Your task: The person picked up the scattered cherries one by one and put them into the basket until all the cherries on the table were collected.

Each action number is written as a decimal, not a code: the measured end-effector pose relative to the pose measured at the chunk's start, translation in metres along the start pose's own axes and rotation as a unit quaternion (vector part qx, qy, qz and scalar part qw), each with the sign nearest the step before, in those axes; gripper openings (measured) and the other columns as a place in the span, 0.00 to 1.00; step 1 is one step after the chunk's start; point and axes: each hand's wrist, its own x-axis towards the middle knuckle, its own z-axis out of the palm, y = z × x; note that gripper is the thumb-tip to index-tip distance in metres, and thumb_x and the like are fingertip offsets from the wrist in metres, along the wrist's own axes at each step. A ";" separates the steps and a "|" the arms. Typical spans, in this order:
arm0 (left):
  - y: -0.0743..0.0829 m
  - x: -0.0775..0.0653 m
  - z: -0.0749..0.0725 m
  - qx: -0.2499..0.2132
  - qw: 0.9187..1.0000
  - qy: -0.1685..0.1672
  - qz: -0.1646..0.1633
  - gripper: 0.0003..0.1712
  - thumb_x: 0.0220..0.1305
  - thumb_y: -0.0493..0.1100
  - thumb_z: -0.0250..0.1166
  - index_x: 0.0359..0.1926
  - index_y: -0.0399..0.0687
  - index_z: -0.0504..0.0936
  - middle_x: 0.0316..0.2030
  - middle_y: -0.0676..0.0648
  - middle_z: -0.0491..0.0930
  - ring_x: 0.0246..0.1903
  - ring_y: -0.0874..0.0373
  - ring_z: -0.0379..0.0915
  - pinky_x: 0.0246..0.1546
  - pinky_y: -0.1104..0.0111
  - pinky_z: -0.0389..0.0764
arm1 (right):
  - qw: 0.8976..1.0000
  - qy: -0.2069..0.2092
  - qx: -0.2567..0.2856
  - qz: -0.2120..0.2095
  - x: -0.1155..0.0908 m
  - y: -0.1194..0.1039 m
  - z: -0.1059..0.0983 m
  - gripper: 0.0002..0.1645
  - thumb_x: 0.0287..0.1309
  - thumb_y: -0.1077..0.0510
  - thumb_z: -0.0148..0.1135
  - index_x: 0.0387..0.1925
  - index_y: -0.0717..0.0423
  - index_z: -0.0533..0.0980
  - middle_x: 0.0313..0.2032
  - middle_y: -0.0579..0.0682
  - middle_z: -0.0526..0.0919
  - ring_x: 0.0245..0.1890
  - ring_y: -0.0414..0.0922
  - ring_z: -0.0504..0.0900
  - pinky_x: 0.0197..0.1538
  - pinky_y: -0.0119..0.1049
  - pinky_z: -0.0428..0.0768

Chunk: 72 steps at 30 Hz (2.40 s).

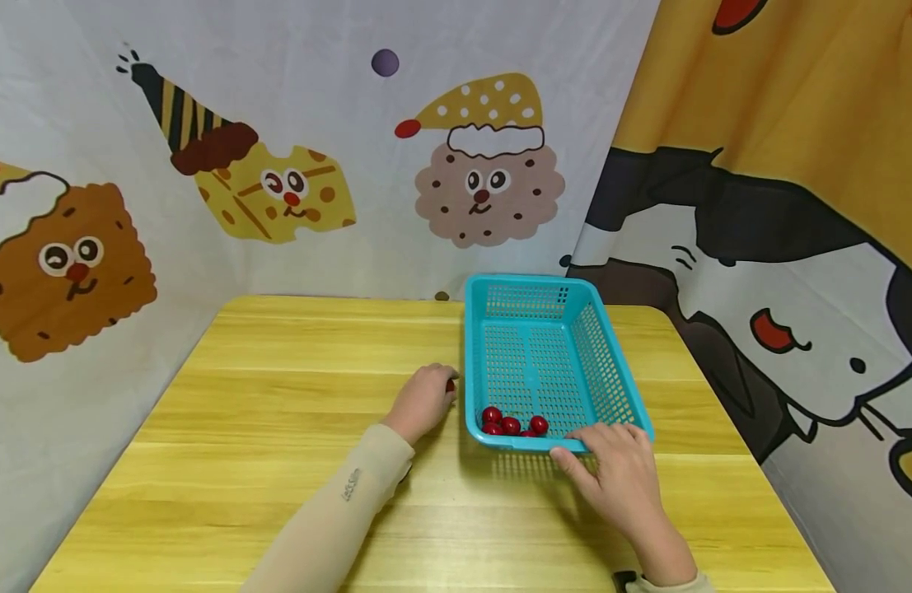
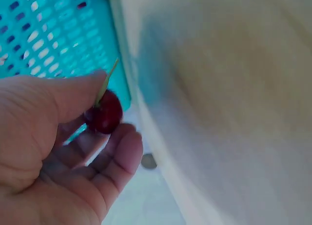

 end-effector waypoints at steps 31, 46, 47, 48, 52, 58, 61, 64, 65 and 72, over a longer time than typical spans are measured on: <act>0.060 -0.008 -0.028 -0.067 0.997 0.006 0.045 0.32 0.65 0.57 0.67 0.64 0.48 0.74 0.52 0.51 0.80 0.47 0.57 0.73 0.49 0.60 0.81 | 1.000 -0.004 0.006 0.004 0.005 0.000 -0.001 0.22 0.52 0.36 0.69 0.35 0.50 0.83 0.34 0.45 0.85 0.35 0.48 0.77 0.52 0.57 0.66; 0.052 -0.015 -0.022 -0.124 0.990 0.065 0.026 0.33 0.73 0.57 0.57 0.70 0.44 0.65 0.67 0.46 0.65 0.61 0.54 0.63 0.61 0.54 0.72 | 1.000 -0.005 0.004 0.007 0.004 0.000 0.000 0.21 0.51 0.37 0.69 0.35 0.49 0.83 0.34 0.45 0.85 0.35 0.48 0.77 0.51 0.57 0.66; 0.049 -0.015 -0.022 -0.128 0.987 0.091 0.025 0.30 0.75 0.54 0.54 0.69 0.42 0.65 0.67 0.45 0.65 0.61 0.53 0.63 0.62 0.54 0.71 | 1.000 -0.005 0.004 0.007 0.004 0.000 0.000 0.21 0.51 0.37 0.69 0.35 0.49 0.83 0.34 0.45 0.85 0.35 0.48 0.77 0.51 0.57 0.66; 0.047 -0.014 -0.022 -0.135 0.984 0.118 0.021 0.26 0.77 0.49 0.52 0.68 0.40 0.66 0.66 0.44 0.66 0.60 0.53 0.64 0.62 0.54 0.71 | 1.000 -0.005 0.004 0.007 0.004 0.000 0.000 0.21 0.51 0.37 0.69 0.35 0.49 0.83 0.34 0.45 0.85 0.35 0.48 0.77 0.51 0.57 0.66; 0.033 -0.009 -0.019 -0.137 0.979 0.150 -0.030 0.20 0.74 0.34 0.48 0.63 0.35 0.71 0.61 0.41 0.71 0.59 0.51 0.66 0.59 0.55 0.74 | 1.000 -0.003 0.005 0.008 0.003 0.000 0.000 0.20 0.52 0.37 0.69 0.35 0.48 0.83 0.34 0.45 0.85 0.35 0.48 0.77 0.51 0.57 0.66; 0.019 -0.004 -0.003 -0.081 0.994 -0.015 -0.078 0.29 0.67 0.36 0.58 0.68 0.35 0.67 0.62 0.39 0.71 0.59 0.47 0.66 0.60 0.54 0.73 | 1.000 -0.001 0.003 0.006 0.002 -0.001 0.000 0.20 0.51 0.38 0.69 0.34 0.48 0.83 0.34 0.45 0.85 0.35 0.48 0.76 0.50 0.56 0.66; 0.017 -0.002 0.006 -0.067 0.996 -0.041 -0.052 0.30 0.64 0.37 0.62 0.66 0.34 0.69 0.59 0.39 0.74 0.57 0.48 0.68 0.61 0.55 0.72 | 1.000 -0.001 0.004 0.005 0.002 0.000 0.001 0.20 0.52 0.38 0.69 0.34 0.48 0.83 0.33 0.44 0.85 0.34 0.47 0.76 0.50 0.56 0.66; 0.017 0.001 0.012 -0.070 0.997 -0.030 -0.005 0.25 0.60 0.40 0.67 0.57 0.37 0.76 0.50 0.41 0.79 0.50 0.50 0.73 0.56 0.56 0.77 | 1.000 -0.001 0.004 0.006 0.002 0.000 0.001 0.20 0.52 0.38 0.69 0.35 0.47 0.83 0.33 0.44 0.85 0.34 0.47 0.76 0.50 0.56 0.65; 0.017 0.001 0.014 -0.074 0.997 -0.025 0.014 0.23 0.58 0.41 0.69 0.54 0.38 0.78 0.47 0.42 0.80 0.47 0.50 0.74 0.53 0.56 0.78 | 1.000 -0.001 0.004 0.007 0.002 0.000 0.002 0.20 0.52 0.37 0.69 0.35 0.47 0.83 0.34 0.44 0.85 0.35 0.47 0.76 0.50 0.56 0.65; 0.019 -0.001 0.025 -0.093 0.991 0.007 0.098 0.24 0.54 0.43 0.74 0.51 0.37 0.82 0.41 0.42 0.83 0.41 0.49 0.77 0.47 0.56 0.82 | 1.000 0.000 0.002 0.006 0.001 0.000 0.003 0.20 0.52 0.37 0.69 0.35 0.48 0.83 0.34 0.44 0.85 0.34 0.47 0.76 0.50 0.56 0.66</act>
